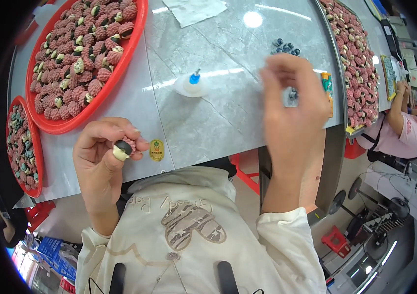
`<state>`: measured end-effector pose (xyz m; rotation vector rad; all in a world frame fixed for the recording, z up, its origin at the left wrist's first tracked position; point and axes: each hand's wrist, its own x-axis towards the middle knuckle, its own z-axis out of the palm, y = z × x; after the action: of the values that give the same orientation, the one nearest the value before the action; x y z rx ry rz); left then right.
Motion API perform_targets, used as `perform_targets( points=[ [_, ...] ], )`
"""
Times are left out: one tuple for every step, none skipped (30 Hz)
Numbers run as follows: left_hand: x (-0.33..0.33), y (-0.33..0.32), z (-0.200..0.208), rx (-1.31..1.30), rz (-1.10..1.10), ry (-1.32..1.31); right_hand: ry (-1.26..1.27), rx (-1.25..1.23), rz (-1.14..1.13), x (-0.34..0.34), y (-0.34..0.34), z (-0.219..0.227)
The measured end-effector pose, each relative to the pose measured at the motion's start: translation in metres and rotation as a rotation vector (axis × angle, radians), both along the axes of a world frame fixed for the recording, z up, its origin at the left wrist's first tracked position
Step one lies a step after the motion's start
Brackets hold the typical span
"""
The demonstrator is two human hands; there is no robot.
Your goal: The person assembles figurines by applying glue from a dispenser bottle to figurine heads, attaching figurine bodies by hand, and placing the assembled figurines into a tray.
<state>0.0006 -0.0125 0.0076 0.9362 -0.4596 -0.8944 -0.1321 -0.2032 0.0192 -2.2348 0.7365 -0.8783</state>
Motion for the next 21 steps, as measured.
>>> perform_targets(
  points=[
    [0.001,-0.001,0.0,-0.002,-0.024,0.009,0.112,-0.092,-0.117,-0.002,-0.005,0.002],
    [0.001,-0.001,0.0,-0.003,-0.046,0.015,0.22,-0.183,-0.234,-0.002,-0.008,0.003],
    [0.0,-0.001,0.0,-0.006,-0.031,0.001,0.204,-0.186,-0.221,-0.002,-0.008,0.002],
    [0.0,-0.001,0.0,-0.008,-0.052,0.041,0.244,-0.227,-0.243,0.0,-0.007,-0.001],
    [-0.001,-0.001,0.0,-0.011,-0.076,0.083,0.285,-0.269,-0.268,0.001,-0.004,-0.003],
    [0.0,-0.001,-0.001,-0.011,-0.055,0.063,0.262,-0.27,-0.249,0.002,-0.004,-0.003],
    [-0.001,0.0,-0.002,-0.026,-0.085,0.069,0.273,-0.32,-0.243,0.001,-0.004,-0.003],
    [-0.001,0.0,-0.003,-0.04,-0.116,0.076,0.283,-0.369,-0.237,0.0,-0.004,-0.003],
    [0.0,0.001,-0.003,-0.037,-0.128,0.087,0.269,-0.343,-0.244,0.001,-0.004,-0.005],
    [-0.001,0.0,0.0,-0.035,-0.115,0.08,0.261,-0.342,-0.231,0.0,-0.005,-0.004],
    [-0.003,-0.002,0.003,0.005,-0.087,0.093,0.231,-0.32,-0.232,0.0,-0.004,-0.004],
    [-0.004,-0.002,0.005,0.044,-0.061,0.109,0.205,-0.298,-0.233,-0.001,-0.003,-0.004],
    [-0.004,-0.001,0.006,0.048,-0.05,0.111,0.19,-0.174,-0.232,-0.004,-0.001,0.0],
    [-0.004,-0.001,0.005,0.044,-0.051,0.119,0.194,-0.171,-0.223,-0.006,0.002,0.005],
    [-0.005,-0.001,0.005,0.041,-0.054,0.129,0.003,0.068,-0.195,-0.007,0.005,0.009],
    [-0.003,0.0,0.004,0.049,-0.053,0.144,-0.179,0.31,-0.174,-0.008,0.009,0.013],
    [-0.002,0.0,0.002,0.03,-0.055,0.13,-0.226,0.374,-0.103,-0.012,0.009,0.016],
    [0.0,0.0,0.0,0.012,-0.058,0.118,-0.208,0.381,-0.109,-0.013,0.01,0.019],
    [-0.001,-0.001,0.0,0.018,-0.068,0.138,-0.263,0.411,0.01,-0.018,0.01,0.023],
    [0.0,-0.002,0.0,0.002,-0.065,0.121,-0.318,0.44,0.126,-0.022,0.011,0.025],
    [-0.001,-0.001,0.0,-0.015,-0.063,0.104,-0.353,0.437,0.211,-0.025,0.014,0.023]
  ],
)
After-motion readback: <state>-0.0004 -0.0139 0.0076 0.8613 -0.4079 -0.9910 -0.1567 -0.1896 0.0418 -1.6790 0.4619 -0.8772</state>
